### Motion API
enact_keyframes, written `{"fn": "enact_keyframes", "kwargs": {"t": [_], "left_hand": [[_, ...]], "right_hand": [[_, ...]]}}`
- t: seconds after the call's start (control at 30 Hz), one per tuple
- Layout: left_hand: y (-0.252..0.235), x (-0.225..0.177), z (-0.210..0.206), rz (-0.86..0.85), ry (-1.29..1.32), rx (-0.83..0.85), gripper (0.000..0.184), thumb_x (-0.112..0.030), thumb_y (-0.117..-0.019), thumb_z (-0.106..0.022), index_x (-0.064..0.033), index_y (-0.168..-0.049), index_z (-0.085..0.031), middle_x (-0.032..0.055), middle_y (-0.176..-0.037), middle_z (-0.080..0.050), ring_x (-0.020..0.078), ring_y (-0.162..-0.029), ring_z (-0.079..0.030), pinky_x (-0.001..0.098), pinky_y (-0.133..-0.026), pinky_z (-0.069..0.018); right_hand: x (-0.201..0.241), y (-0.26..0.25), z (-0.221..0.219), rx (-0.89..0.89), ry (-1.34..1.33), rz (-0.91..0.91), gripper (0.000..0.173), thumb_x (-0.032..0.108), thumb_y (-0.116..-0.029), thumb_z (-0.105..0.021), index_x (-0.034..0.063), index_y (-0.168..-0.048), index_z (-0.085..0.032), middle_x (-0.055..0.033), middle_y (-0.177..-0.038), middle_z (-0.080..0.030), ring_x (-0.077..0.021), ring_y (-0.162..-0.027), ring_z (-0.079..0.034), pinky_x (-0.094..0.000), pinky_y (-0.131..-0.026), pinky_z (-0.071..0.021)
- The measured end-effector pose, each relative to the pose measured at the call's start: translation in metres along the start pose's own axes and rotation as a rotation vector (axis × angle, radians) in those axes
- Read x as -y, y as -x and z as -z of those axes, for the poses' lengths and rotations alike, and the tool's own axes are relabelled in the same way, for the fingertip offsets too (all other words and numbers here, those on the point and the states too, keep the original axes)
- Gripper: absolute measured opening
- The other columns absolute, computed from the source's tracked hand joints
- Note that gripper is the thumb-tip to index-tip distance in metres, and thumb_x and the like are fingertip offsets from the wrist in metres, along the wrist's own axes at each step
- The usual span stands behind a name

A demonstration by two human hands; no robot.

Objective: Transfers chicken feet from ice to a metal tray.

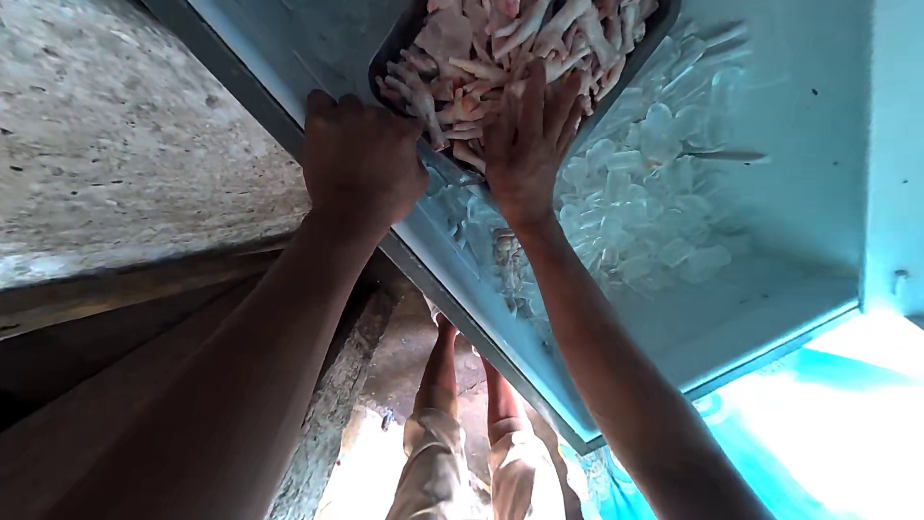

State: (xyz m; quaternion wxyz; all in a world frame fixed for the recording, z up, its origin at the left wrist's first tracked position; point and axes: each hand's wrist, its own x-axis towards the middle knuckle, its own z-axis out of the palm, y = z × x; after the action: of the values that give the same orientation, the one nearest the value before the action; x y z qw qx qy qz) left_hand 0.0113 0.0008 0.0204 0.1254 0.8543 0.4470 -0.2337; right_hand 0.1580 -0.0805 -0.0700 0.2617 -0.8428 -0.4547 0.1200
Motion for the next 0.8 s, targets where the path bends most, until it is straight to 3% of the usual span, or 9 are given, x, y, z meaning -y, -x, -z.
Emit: {"fn": "enact_keyframes", "kwargs": {"t": [0.13, 0.23, 0.27, 0.33, 0.37, 0.43, 0.57, 0.67, 0.8], "left_hand": [[0.001, 0.0, -0.001, -0.004, -0.004, -0.002, 0.034, -0.021, -0.0979, -0.052, -0.0164, -0.126, -0.071, 0.0187, -0.105, -0.073, 0.0431, -0.102, -0.066, 0.0629, -0.092, -0.0416], [-0.002, 0.002, 0.002, -0.004, 0.023, 0.018, 0.035, -0.021, -0.0985, -0.052, -0.0166, -0.129, -0.07, 0.0199, -0.109, -0.073, 0.0445, -0.106, -0.065, 0.0652, -0.096, -0.04], [-0.001, 0.002, 0.003, -0.006, 0.042, 0.038, 0.035, -0.021, -0.0999, -0.052, -0.0152, -0.13, -0.069, 0.0224, -0.111, -0.072, 0.047, -0.108, -0.064, 0.0681, -0.098, -0.0389], [0.0, 0.002, 0.002, 0.0, 0.066, 0.065, 0.033, -0.021, -0.1016, -0.051, -0.0142, -0.129, -0.069, 0.0247, -0.114, -0.07, 0.0493, -0.111, -0.063, 0.0719, -0.098, -0.0378], [0.0, 0.002, 0.0, -0.002, 0.079, 0.063, 0.033, -0.021, -0.1018, -0.05, -0.0139, -0.128, -0.069, 0.0249, -0.116, -0.07, 0.0498, -0.113, -0.062, 0.0729, -0.098, -0.037], [-0.002, 0.003, -0.003, -0.01, 0.081, 0.02, 0.032, -0.021, -0.1011, -0.049, -0.0142, -0.125, -0.07, 0.0249, -0.113, -0.07, 0.0504, -0.11, -0.063, 0.0735, -0.094, -0.0376], [-0.001, 0.002, -0.003, 0.0, 0.084, -0.016, 0.034, -0.021, -0.1007, -0.049, -0.0172, -0.126, -0.071, 0.0255, -0.111, -0.07, 0.0508, -0.107, -0.063, 0.0729, -0.094, -0.0361], [0.0, 0.005, -0.006, 0.002, 0.093, -0.013, 0.035, -0.023, -0.1024, -0.046, -0.0196, -0.127, -0.071, 0.0249, -0.115, -0.071, 0.051, -0.111, -0.063, 0.0758, -0.096, -0.0358], [-0.004, 0.007, -0.007, 0.019, 0.089, 0.026, 0.035, -0.024, -0.1015, -0.047, -0.0218, -0.128, -0.07, 0.0256, -0.116, -0.069, 0.0519, -0.114, -0.061, 0.0777, -0.094, -0.0372]], "right_hand": [[-0.003, 0.004, 0.021, 0.06, -0.2, 0.049, 0.06, 0.037, -0.1008, -0.053, 0.0127, -0.155, -0.047, -0.0307, -0.165, -0.023, -0.0497, -0.154, -0.016, -0.0646, -0.125, -0.0112], [-0.041, 0.001, 0.062, 0.09, -0.515, -0.015, 0.06, 0.018, -0.1034, -0.049, -0.0038, -0.157, -0.034, -0.0261, -0.165, -0.026, -0.0306, -0.155, -0.028, -0.0414, -0.125, -0.0303], [-0.065, 0.003, 0.079, 0.088, -0.629, -0.081, 0.056, 0.011, -0.1041, -0.045, -0.0077, -0.155, -0.033, -0.0229, -0.163, -0.032, -0.0249, -0.15, -0.038, -0.0367, -0.12, -0.0388], [-0.121, 0.016, 0.109, 0.056, -0.732, -0.304, 0.046, 0.008, -0.1023, -0.037, -0.0054, -0.145, -0.045, -0.0137, -0.142, -0.058, -0.0195, -0.125, -0.061, -0.0367, -0.103, -0.0538], [-0.151, 0.028, 0.122, 0.064, -0.692, -0.391, 0.039, 0.006, -0.1005, -0.038, -0.0053, -0.135, -0.053, -0.0118, -0.127, -0.067, -0.0187, -0.111, -0.068, -0.0373, -0.095, -0.058], [-0.199, 0.064, 0.142, 0.197, -0.524, -0.488, 0.026, 0.002, -0.1022, -0.043, -0.0069, -0.118, -0.062, -0.0109, -0.109, -0.071, -0.0162, -0.096, -0.071, -0.0365, -0.089, -0.061], [-0.215, 0.13, 0.141, 0.605, -0.244, -0.618, 0.023, 0.005, -0.1039, -0.052, -0.0079, -0.119, -0.065, -0.0208, -0.113, -0.071, -0.0245, -0.098, -0.072, -0.0418, -0.092, -0.0593], [-0.187, 0.148, 0.115, 0.878, 0.05, -0.648, 0.036, 0.015, -0.1081, -0.049, -0.0017, -0.138, -0.06, -0.0227, -0.133, -0.065, -0.0354, -0.123, -0.063, -0.0522, -0.107, -0.0484], [-0.188, 0.151, 0.103, 1.068, 0.265, -0.532, 0.049, 0.011, -0.0975, -0.062, 0.0046, -0.146, -0.055, -0.0237, -0.147, -0.052, -0.048, -0.135, -0.048, -0.0669, -0.107, -0.0417]]}}
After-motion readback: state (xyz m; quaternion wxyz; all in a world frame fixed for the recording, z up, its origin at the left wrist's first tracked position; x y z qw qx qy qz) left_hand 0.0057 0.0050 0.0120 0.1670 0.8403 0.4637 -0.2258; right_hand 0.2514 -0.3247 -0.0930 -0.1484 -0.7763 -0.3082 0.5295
